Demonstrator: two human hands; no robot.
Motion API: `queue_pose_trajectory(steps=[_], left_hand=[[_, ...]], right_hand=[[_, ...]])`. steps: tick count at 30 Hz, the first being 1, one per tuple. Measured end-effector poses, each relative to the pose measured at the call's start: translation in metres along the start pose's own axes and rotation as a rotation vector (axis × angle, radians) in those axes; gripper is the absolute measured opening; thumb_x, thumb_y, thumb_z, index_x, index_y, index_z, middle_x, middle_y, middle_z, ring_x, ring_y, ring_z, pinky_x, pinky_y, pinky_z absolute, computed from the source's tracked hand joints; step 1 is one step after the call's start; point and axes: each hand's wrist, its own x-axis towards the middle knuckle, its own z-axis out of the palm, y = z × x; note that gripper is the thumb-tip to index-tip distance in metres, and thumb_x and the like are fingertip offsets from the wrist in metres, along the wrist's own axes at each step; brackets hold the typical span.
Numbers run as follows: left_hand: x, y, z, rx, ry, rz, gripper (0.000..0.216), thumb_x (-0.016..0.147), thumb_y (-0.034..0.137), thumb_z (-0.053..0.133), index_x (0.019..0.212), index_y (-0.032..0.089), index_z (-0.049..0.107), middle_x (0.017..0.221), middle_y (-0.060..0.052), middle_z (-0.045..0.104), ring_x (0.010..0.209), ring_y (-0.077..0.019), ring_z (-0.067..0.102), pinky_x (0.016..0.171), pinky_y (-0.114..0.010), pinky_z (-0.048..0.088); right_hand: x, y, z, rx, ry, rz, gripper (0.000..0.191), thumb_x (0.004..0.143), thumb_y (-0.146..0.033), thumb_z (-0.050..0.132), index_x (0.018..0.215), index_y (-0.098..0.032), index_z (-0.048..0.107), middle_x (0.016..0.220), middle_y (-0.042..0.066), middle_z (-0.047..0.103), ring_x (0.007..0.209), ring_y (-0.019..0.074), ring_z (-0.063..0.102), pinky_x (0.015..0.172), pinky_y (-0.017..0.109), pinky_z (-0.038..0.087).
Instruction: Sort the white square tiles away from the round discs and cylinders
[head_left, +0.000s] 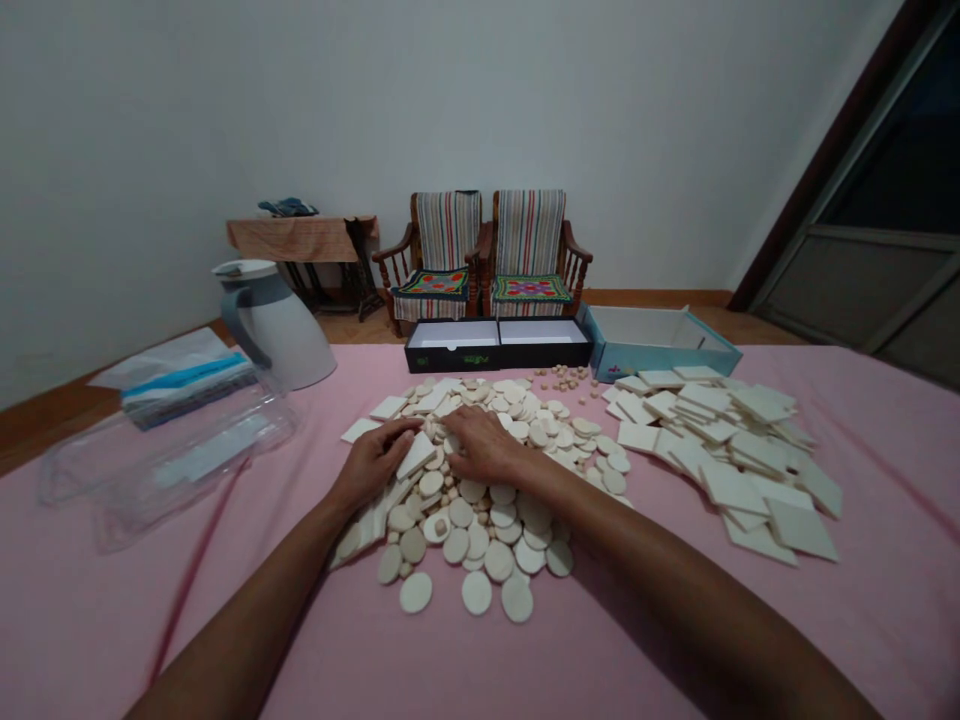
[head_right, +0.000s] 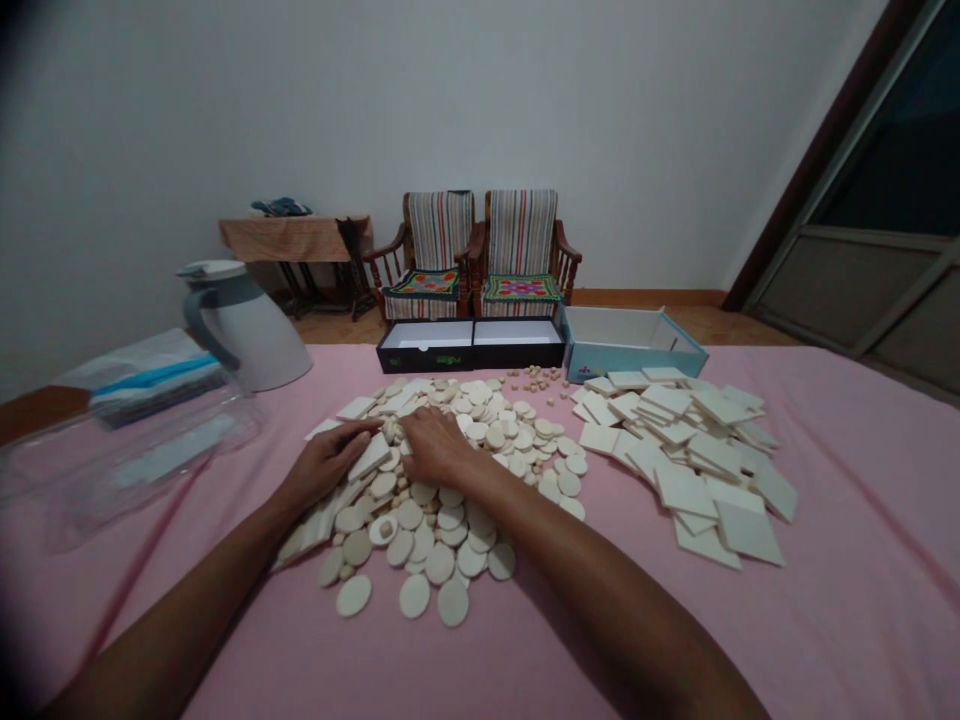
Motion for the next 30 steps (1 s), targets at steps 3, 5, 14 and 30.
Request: queue_pose_trajectory(steps=[3,5,14,30], left_hand=[[0.003,-0.013,-0.002,-0.109,0.108,-0.076,0.058,0.076,0.062,0.058,0.107,0.015,0.069,0.102,-0.011,0.073,0.095,-0.0245,0.067,0.083,-0.036,0.053],[0.007,-0.026,-0.006,-0.144,0.213,-0.115,0.056,0.075,0.061,0.058,0.104,0.014,0.069,0.100,-0.012,0.072,0.092,-0.0237,0.068,0.078,-0.034,0.054],[0.011,-0.041,-0.016,0.010,0.290,-0.116,0.041,0.074,0.049,0.057,0.094,0.016,0.070,0.092,-0.009,0.074,0.085,-0.0216,0.068,0.079,-0.031,0.052],[0.009,-0.030,-0.016,0.175,0.266,-0.145,0.041,0.072,0.051,0.056,0.093,0.019,0.070,0.092,-0.006,0.075,0.085,-0.0236,0.069,0.077,-0.030,0.053]], right_hand=[[0.001,0.002,0.002,0.020,0.015,-0.004,0.047,0.078,-0.020,0.060,0.124,-0.010,0.054,0.124,0.019,0.056,0.116,0.0300,0.049,0.096,0.046,0.038],[0.006,0.000,0.005,0.025,0.015,-0.041,0.053,0.077,-0.021,0.062,0.128,-0.012,0.051,0.127,0.018,0.055,0.119,0.0305,0.047,0.098,0.048,0.037],[0.023,-0.029,0.017,-0.118,-0.076,-0.184,0.036,0.084,-0.031,0.059,0.117,-0.016,0.058,0.123,0.015,0.061,0.120,0.0296,0.047,0.105,0.052,0.026],[-0.164,0.112,-0.080,0.035,0.646,0.542,0.029,0.089,-0.036,0.041,0.082,-0.019,0.064,0.073,0.005,0.065,0.067,0.0194,0.059,0.063,0.030,0.041]])
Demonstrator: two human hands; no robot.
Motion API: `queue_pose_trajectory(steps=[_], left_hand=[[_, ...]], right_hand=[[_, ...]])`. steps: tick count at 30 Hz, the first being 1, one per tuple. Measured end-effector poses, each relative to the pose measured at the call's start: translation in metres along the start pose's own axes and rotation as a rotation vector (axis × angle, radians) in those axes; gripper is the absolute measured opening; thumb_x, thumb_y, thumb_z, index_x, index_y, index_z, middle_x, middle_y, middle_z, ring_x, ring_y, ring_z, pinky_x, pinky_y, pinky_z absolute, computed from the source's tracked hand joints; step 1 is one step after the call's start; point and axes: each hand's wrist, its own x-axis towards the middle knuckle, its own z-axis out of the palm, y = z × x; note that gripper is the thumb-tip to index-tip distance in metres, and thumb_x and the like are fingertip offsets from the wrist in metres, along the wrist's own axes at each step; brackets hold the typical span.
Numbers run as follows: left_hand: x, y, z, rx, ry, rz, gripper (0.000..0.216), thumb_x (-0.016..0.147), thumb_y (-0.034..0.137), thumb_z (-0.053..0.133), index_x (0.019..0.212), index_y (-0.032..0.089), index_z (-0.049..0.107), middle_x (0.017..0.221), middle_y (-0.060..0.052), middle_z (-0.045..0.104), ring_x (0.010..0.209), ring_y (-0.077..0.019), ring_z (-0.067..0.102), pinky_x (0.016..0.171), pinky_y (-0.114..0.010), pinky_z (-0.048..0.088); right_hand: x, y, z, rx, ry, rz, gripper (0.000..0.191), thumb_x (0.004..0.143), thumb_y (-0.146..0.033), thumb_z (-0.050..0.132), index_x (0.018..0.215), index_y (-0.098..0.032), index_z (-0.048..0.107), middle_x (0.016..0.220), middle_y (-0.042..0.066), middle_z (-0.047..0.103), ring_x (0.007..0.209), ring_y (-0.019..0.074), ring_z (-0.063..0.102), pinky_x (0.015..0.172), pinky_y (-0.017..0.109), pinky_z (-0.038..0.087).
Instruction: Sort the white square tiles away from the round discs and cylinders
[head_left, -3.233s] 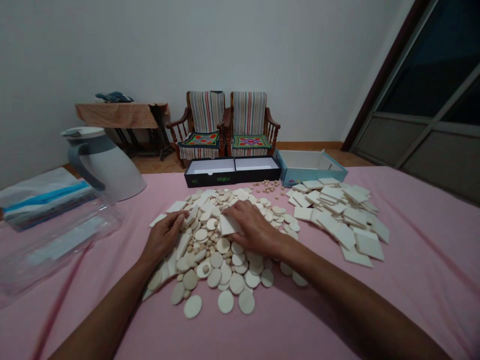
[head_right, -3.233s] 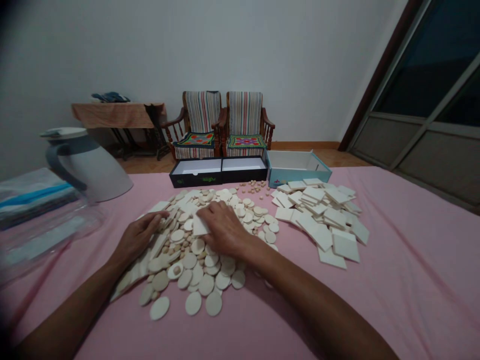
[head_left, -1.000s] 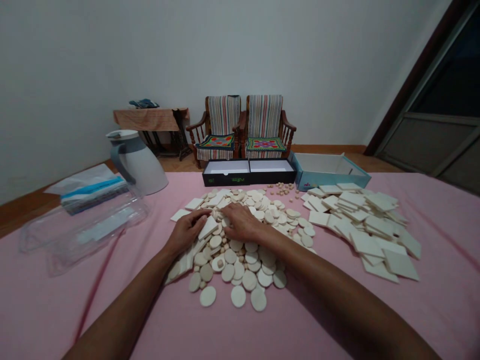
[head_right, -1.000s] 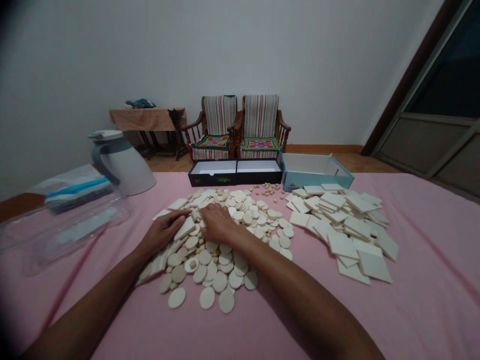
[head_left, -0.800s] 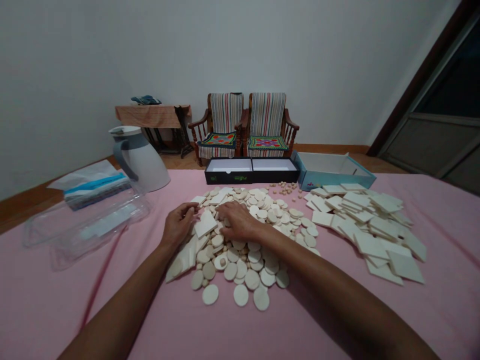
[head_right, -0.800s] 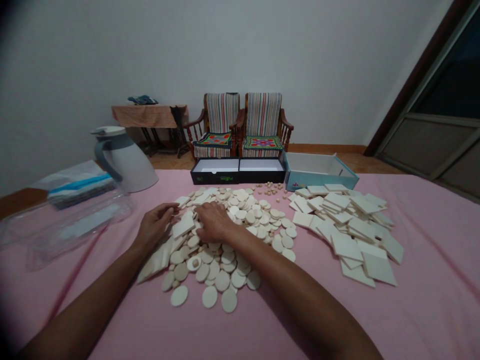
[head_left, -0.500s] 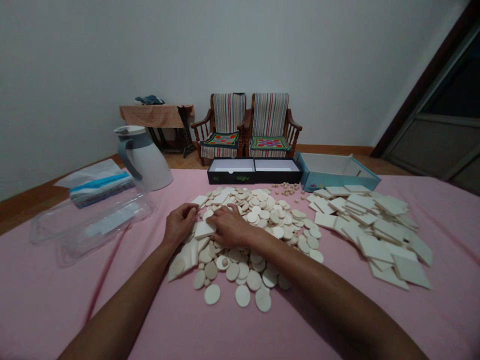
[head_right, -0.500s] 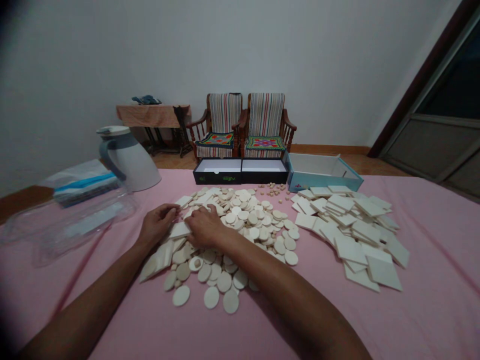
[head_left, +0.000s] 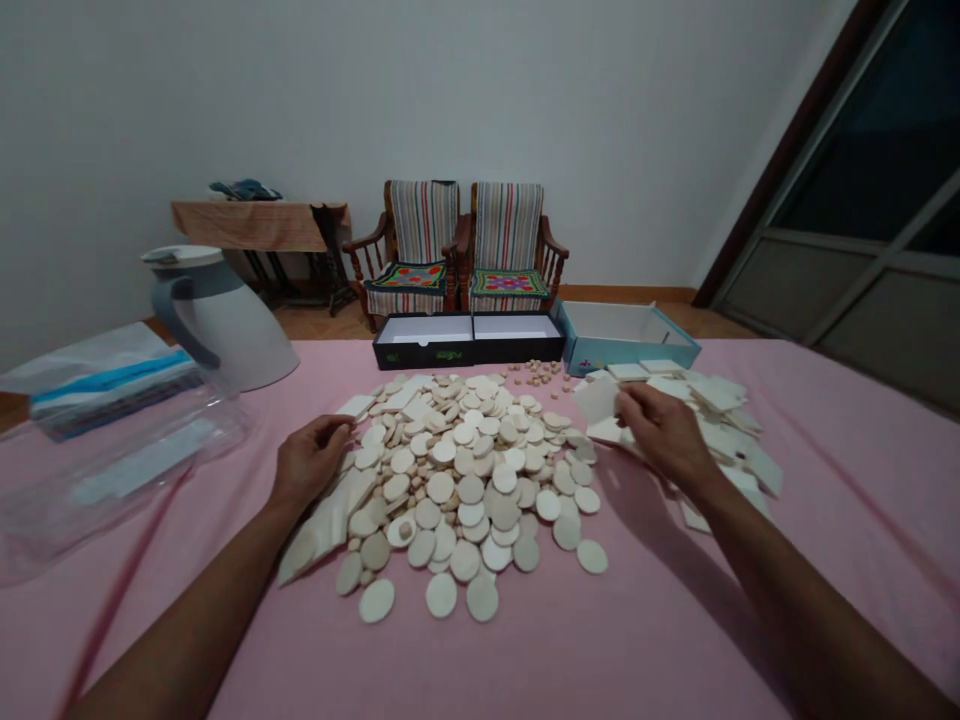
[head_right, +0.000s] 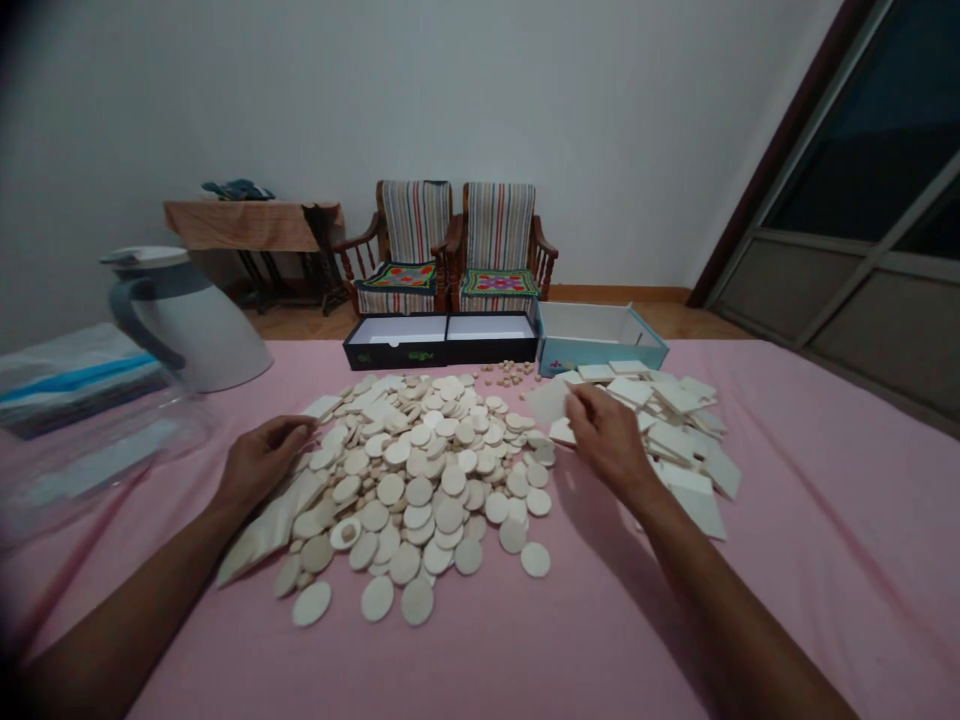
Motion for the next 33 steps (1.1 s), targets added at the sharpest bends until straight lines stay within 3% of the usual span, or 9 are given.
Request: queue_pose_trajectory(steps=[3,6,9,13,16,19,21,25,33], left_hand=[[0.001,0.002,-0.001,0.006,0.005,-0.006,0.041,0.071,0.052,0.055,0.092,0.019,0.070,0.093,-0.006,0.075,0.086,-0.0243,0.069,0.078,-0.030,0.053],[0.002,0.003,-0.002,0.035,0.001,-0.014,0.043,0.071,0.052,0.054,0.094,0.018,0.070,0.095,-0.007,0.074,0.088,-0.0250,0.069,0.080,-0.031,0.053],[0.001,0.001,-0.002,0.067,-0.004,-0.007,0.044,0.072,0.051,0.053,0.096,0.018,0.069,0.095,-0.008,0.074,0.089,-0.0253,0.068,0.081,-0.032,0.052],[-0.001,-0.002,-0.001,0.074,0.022,0.004,0.043,0.076,0.049,0.051,0.100,0.018,0.068,0.099,-0.007,0.073,0.087,-0.0240,0.069,0.080,-0.033,0.054],[0.006,0.003,-0.002,0.182,0.025,0.068,0.044,0.080,0.046,0.048,0.109,0.018,0.065,0.111,-0.008,0.070,0.098,-0.0244,0.066,0.087,-0.035,0.053],[0.025,0.010,-0.006,0.484,-0.154,0.131,0.053,0.078,0.041,0.051,0.125,0.017,0.058,0.131,-0.009,0.061,0.120,-0.0261,0.056,0.104,-0.036,0.043],[0.042,0.012,-0.006,0.550,-0.223,0.095,0.065,0.073,0.039,0.060,0.133,0.016,0.053,0.138,-0.010,0.055,0.127,-0.0275,0.051,0.107,-0.036,0.039],[0.069,0.007,0.001,0.599,-0.293,-0.010,0.080,0.066,0.041,0.070,0.138,0.014,0.048,0.129,-0.016,0.062,0.115,-0.0311,0.060,0.095,-0.038,0.047],[0.072,0.008,0.022,0.513,-0.285,-0.011,0.052,0.067,0.037,0.072,0.115,0.017,0.065,0.112,-0.013,0.070,0.090,-0.0265,0.069,0.079,-0.032,0.052]], right_hand=[[-0.002,0.043,-0.028,-0.143,0.108,0.221,0.030,0.084,-0.037,0.042,0.080,-0.020,0.066,0.069,0.006,0.066,0.067,0.0223,0.062,0.061,0.031,0.041],[-0.009,0.074,-0.039,-0.322,0.069,0.342,0.030,0.081,-0.038,0.044,0.073,-0.020,0.067,0.070,0.010,0.067,0.069,0.0260,0.063,0.060,0.034,0.040],[-0.020,0.087,-0.037,-0.526,0.033,0.323,0.033,0.081,-0.039,0.046,0.086,-0.018,0.071,0.085,0.016,0.069,0.075,0.0313,0.062,0.063,0.040,0.043],[-0.028,0.083,-0.028,-0.733,0.113,0.221,0.040,0.083,-0.038,0.048,0.107,-0.013,0.068,0.101,0.024,0.063,0.093,0.0394,0.058,0.071,0.050,0.044],[-0.025,0.079,-0.020,-0.698,0.169,0.135,0.038,0.086,-0.037,0.048,0.109,-0.013,0.066,0.105,0.022,0.062,0.100,0.0379,0.056,0.077,0.049,0.045],[-0.020,0.076,-0.008,-0.555,0.214,-0.035,0.032,0.087,-0.035,0.047,0.103,-0.014,0.065,0.104,0.018,0.064,0.099,0.0331,0.057,0.083,0.046,0.045],[-0.019,0.073,0.001,-0.451,0.212,-0.130,0.028,0.087,-0.033,0.047,0.101,-0.016,0.064,0.100,0.015,0.065,0.098,0.0304,0.058,0.085,0.044,0.046],[-0.022,0.065,0.014,-0.326,0.120,-0.186,0.027,0.088,-0.032,0.046,0.099,-0.015,0.064,0.100,0.013,0.066,0.095,0.0276,0.061,0.083,0.041,0.047],[-0.032,0.048,0.015,-0.236,0.008,-0.081,0.026,0.090,-0.032,0.043,0.102,-0.018,0.062,0.109,0.012,0.064,0.090,0.0237,0.064,0.080,0.039,0.049]])
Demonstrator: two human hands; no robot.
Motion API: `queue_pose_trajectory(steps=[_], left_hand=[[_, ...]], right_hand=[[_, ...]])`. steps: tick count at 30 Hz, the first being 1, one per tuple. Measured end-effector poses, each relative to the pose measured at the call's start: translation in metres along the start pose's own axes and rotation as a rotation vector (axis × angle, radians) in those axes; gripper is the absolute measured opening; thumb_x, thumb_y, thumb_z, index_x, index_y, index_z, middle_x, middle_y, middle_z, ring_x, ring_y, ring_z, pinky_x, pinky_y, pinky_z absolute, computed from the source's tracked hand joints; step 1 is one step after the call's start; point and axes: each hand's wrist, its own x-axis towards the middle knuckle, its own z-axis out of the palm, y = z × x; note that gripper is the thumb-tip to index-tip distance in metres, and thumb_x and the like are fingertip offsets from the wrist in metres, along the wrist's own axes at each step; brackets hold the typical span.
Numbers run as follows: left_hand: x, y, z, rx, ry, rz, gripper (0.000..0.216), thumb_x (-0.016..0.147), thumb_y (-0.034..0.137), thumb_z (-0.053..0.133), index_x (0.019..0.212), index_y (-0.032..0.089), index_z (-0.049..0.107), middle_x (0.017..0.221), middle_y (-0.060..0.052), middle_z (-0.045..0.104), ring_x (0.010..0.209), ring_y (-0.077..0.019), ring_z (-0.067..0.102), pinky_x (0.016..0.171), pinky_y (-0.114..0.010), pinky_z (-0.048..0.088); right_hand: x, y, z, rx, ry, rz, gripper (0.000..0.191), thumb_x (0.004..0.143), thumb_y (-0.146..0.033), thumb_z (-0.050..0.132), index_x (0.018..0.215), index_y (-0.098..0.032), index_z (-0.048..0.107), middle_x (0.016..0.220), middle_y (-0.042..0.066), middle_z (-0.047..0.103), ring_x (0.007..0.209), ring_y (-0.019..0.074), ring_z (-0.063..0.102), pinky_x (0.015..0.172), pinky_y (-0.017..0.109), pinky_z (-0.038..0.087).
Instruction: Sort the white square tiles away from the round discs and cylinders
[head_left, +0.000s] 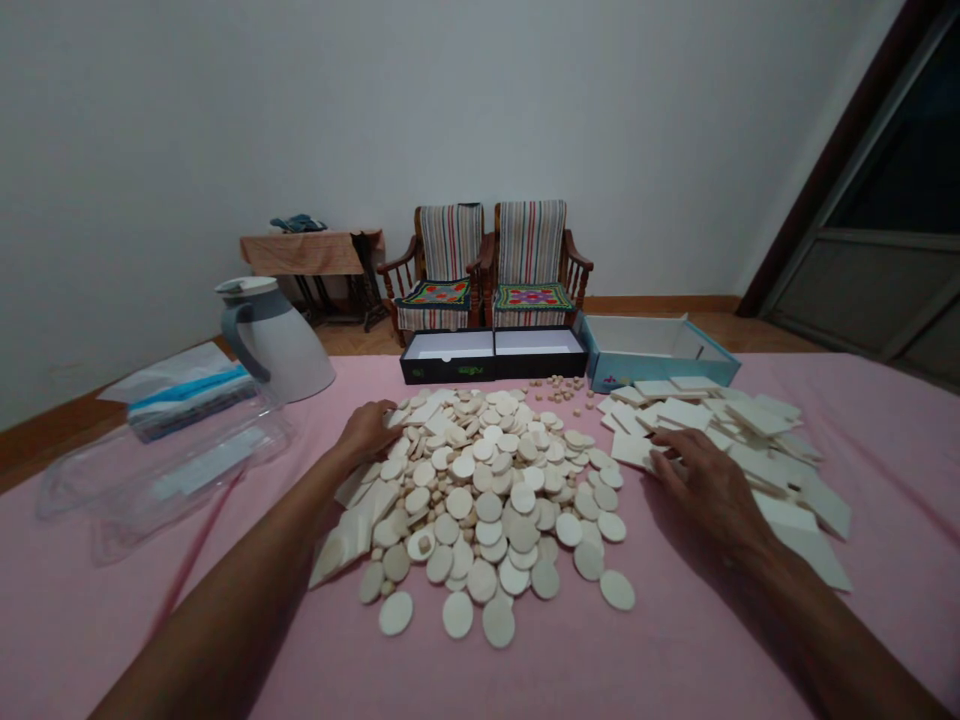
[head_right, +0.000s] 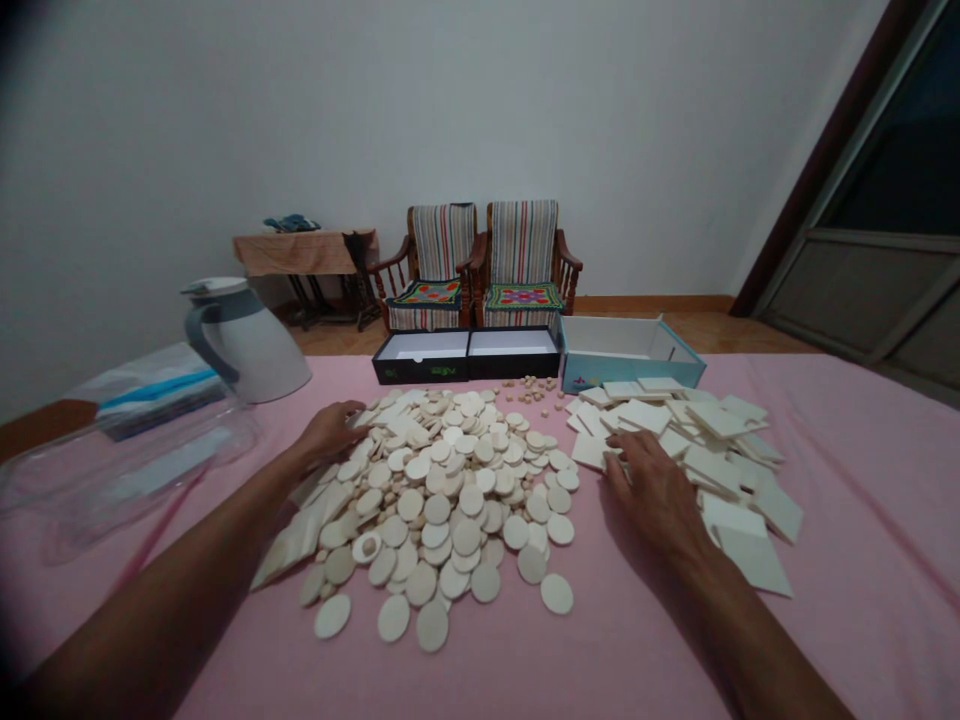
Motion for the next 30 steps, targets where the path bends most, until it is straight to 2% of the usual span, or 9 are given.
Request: queue_pose_trajectory(steps=[3,6,10,13,16,19,21,27,30], left_hand=[[-0.004,0.007,-0.004,-0.107,-0.001,0.050,0.052,0.067,0.044,0.071,0.112,0.017,0.066,0.106,-0.010,0.071,0.088,-0.0239,0.068,0.074,-0.030,0.053],[-0.007,0.019,-0.010,-0.226,-0.016,0.158,0.064,0.067,0.058,0.068,0.118,0.019,0.064,0.111,-0.009,0.070,0.093,-0.0226,0.067,0.075,-0.030,0.054],[-0.001,0.035,-0.013,-0.333,0.000,0.270,0.072,0.076,0.072,0.049,0.121,0.017,0.064,0.116,-0.010,0.069,0.098,-0.0239,0.066,0.080,-0.033,0.053],[0.014,0.044,-0.005,-0.265,0.023,0.227,0.070,0.083,0.071,0.038,0.111,0.016,0.069,0.107,-0.010,0.072,0.099,-0.0255,0.065,0.083,-0.032,0.050],[0.030,0.054,0.009,-0.148,0.005,0.173,0.056,0.085,0.065,0.041,0.099,0.022,0.073,0.102,-0.007,0.074,0.102,-0.0273,0.064,0.084,-0.032,0.047],[0.038,0.067,0.022,-0.031,-0.024,0.146,0.046,0.085,0.061,0.047,0.088,0.024,0.074,0.102,-0.009,0.073,0.108,-0.0319,0.060,0.087,-0.038,0.044],[0.039,0.074,0.026,0.025,-0.047,0.141,0.048,0.086,0.060,0.045,0.085,0.022,0.074,0.099,-0.010,0.073,0.108,-0.0332,0.059,0.087,-0.039,0.043],[0.037,0.086,0.028,0.097,-0.133,0.148,0.059,0.091,0.058,0.033,0.075,0.017,0.072,0.081,-0.012,0.072,0.084,-0.0246,0.066,0.071,-0.029,0.043],[0.036,0.090,0.031,0.133,-0.105,0.125,0.058,0.089,0.059,0.036,0.079,0.014,0.071,0.088,-0.017,0.072,0.091,-0.0284,0.065,0.074,-0.031,0.044]], right_hand=[[0.000,-0.004,-0.001,0.011,-0.016,-0.009,0.025,0.090,-0.031,0.043,0.101,-0.019,0.061,0.109,0.011,0.063,0.089,0.0231,0.064,0.079,0.038,0.049],[0.000,-0.006,0.001,0.024,-0.022,-0.039,0.023,0.090,-0.030,0.043,0.098,-0.019,0.061,0.109,0.011,0.063,0.087,0.0226,0.063,0.077,0.037,0.049],[-0.002,-0.006,0.006,0.030,-0.022,-0.062,0.021,0.091,-0.029,0.043,0.097,-0.019,0.061,0.108,0.011,0.062,0.090,0.0230,0.062,0.079,0.037,0.049],[-0.003,-0.007,0.009,0.039,-0.048,-0.078,0.019,0.092,-0.028,0.043,0.095,-0.020,0.060,0.103,0.010,0.062,0.092,0.0228,0.061,0.079,0.036,0.048],[-0.005,-0.011,0.009,0.054,-0.076,-0.087,0.017,0.092,-0.029,0.044,0.094,-0.020,0.059,0.099,0.008,0.061,0.088,0.0213,0.061,0.076,0.034,0.048],[-0.007,-0.016,0.007,0.058,-0.096,-0.067,0.016,0.092,-0.028,0.045,0.093,-0.020,0.059,0.097,0.008,0.061,0.084,0.0203,0.061,0.074,0.034,0.047],[-0.007,-0.020,0.007,0.062,-0.110,-0.064,0.017,0.092,-0.027,0.044,0.093,-0.020,0.060,0.096,0.007,0.061,0.082,0.0200,0.061,0.073,0.033,0.046],[-0.007,-0.028,0.007,0.101,-0.183,-0.088,0.024,0.096,-0.031,0.039,0.090,-0.021,0.060,0.093,0.007,0.062,0.081,0.0198,0.060,0.073,0.033,0.045],[-0.008,-0.031,0.006,0.128,-0.214,-0.092,0.026,0.096,-0.032,0.037,0.091,-0.021,0.060,0.094,0.007,0.061,0.082,0.0199,0.060,0.072,0.033,0.045]])
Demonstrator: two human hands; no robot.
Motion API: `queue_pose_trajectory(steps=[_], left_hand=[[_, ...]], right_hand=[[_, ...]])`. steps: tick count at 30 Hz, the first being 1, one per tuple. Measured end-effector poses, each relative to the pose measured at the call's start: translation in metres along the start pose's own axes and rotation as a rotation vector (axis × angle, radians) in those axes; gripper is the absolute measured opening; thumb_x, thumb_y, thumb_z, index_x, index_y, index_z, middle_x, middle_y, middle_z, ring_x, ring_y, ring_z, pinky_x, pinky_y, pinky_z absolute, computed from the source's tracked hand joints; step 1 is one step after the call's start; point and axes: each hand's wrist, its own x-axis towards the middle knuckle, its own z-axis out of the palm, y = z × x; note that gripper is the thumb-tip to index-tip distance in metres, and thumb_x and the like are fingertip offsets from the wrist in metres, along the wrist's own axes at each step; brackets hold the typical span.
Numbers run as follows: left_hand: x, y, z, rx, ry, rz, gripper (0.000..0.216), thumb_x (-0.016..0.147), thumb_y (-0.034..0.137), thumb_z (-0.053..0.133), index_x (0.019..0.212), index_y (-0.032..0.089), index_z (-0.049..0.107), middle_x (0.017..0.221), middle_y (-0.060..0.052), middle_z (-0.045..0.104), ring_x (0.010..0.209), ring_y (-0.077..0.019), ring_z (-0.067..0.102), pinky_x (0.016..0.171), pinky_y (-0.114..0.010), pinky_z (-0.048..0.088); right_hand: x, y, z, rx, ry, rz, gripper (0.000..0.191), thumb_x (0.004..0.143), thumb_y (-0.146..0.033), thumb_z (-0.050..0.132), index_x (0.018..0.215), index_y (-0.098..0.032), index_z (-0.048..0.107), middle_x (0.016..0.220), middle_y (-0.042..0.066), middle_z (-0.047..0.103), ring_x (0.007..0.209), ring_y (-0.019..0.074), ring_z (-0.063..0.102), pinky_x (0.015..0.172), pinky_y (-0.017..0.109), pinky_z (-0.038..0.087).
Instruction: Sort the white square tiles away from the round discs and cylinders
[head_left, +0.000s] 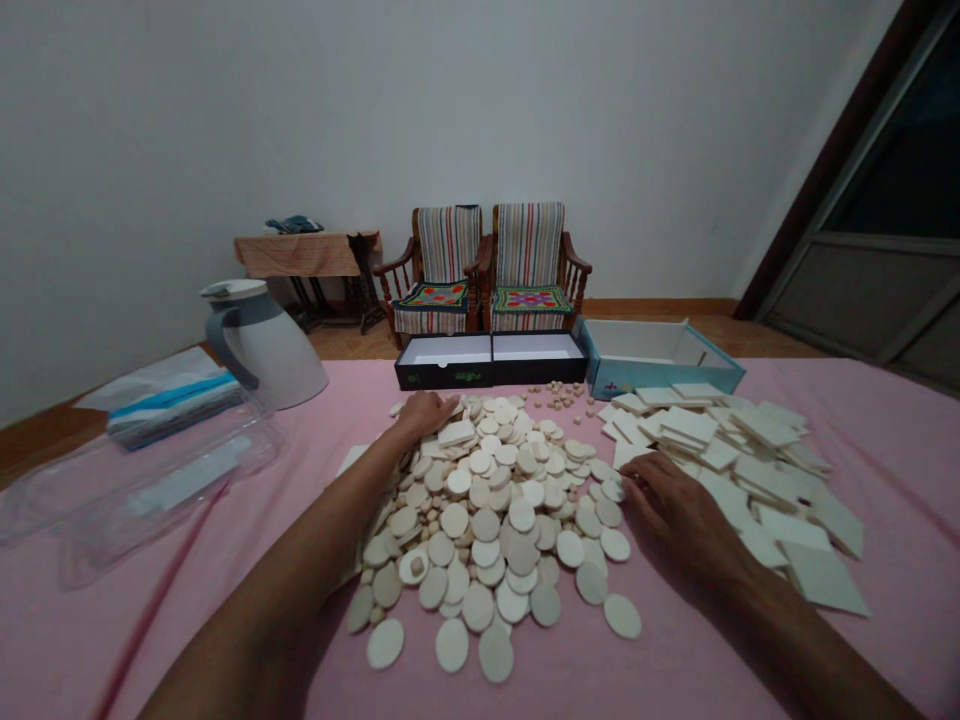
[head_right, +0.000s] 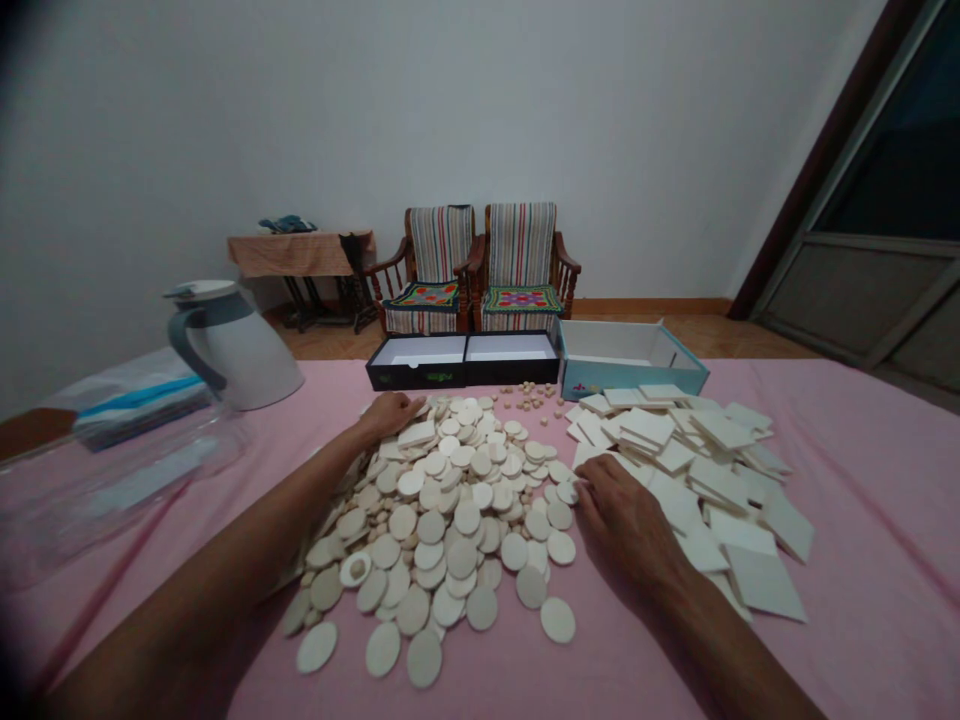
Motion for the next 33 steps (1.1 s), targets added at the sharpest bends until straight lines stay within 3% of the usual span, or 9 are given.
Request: queue_pose_trajectory(steps=[5,7,13,21,27,33], left_hand=[[-0.003,0.010,0.003,0.019,0.025,-0.025,0.057,0.086,0.060,0.043,0.107,0.012,0.065,0.106,-0.020,0.070,0.100,-0.0323,0.064,0.079,-0.035,0.045],[-0.003,0.012,0.003,0.019,0.011,-0.038,0.059,0.084,0.062,0.045,0.109,0.012,0.065,0.106,-0.020,0.070,0.100,-0.0322,0.065,0.077,-0.034,0.045],[-0.001,0.012,-0.003,0.026,-0.035,-0.033,0.055,0.080,0.064,0.049,0.090,0.014,0.071,0.096,-0.019,0.073,0.098,-0.0319,0.066,0.075,-0.031,0.045],[-0.005,0.014,-0.002,-0.001,-0.039,0.025,0.051,0.081,0.062,0.047,0.082,0.016,0.070,0.092,-0.015,0.072,0.089,-0.0294,0.066,0.068,-0.030,0.042],[0.001,0.005,-0.001,-0.078,-0.055,0.034,0.051,0.082,0.061,0.045,0.067,0.018,0.066,0.073,-0.011,0.069,0.074,-0.0248,0.064,0.061,-0.029,0.039],[0.004,0.002,0.003,-0.185,-0.058,0.033,0.042,0.078,0.058,0.053,0.066,0.019,0.063,0.070,-0.007,0.068,0.074,-0.0229,0.062,0.059,-0.027,0.038]], right_hand=[[-0.001,0.002,0.002,0.026,-0.031,-0.004,0.028,0.097,-0.033,0.036,0.092,-0.021,0.061,0.095,0.008,0.061,0.081,0.0199,0.060,0.072,0.035,0.046],[-0.002,0.003,0.004,0.036,-0.043,-0.012,0.028,0.097,-0.033,0.037,0.092,-0.021,0.061,0.096,0.008,0.062,0.081,0.0195,0.060,0.072,0.034,0.046],[-0.003,0.002,0.006,0.032,-0.052,-0.020,0.028,0.097,-0.032,0.036,0.095,-0.020,0.061,0.097,0.007,0.062,0.082,0.0189,0.060,0.074,0.034,0.046],[-0.002,0.007,0.008,0.014,-0.080,-0.036,0.027,0.098,-0.031,0.036,0.095,-0.020,0.061,0.097,0.008,0.062,0.082,0.0191,0.060,0.074,0.034,0.045],[-0.002,0.004,0.007,-0.004,-0.094,-0.017,0.028,0.098,-0.032,0.035,0.094,-0.020,0.060,0.096,0.006,0.061,0.082,0.0189,0.059,0.074,0.035,0.045],[-0.002,0.008,0.008,-0.013,-0.104,-0.028,0.028,0.098,-0.032,0.035,0.095,-0.020,0.061,0.098,0.007,0.062,0.084,0.0194,0.060,0.074,0.034,0.046]])
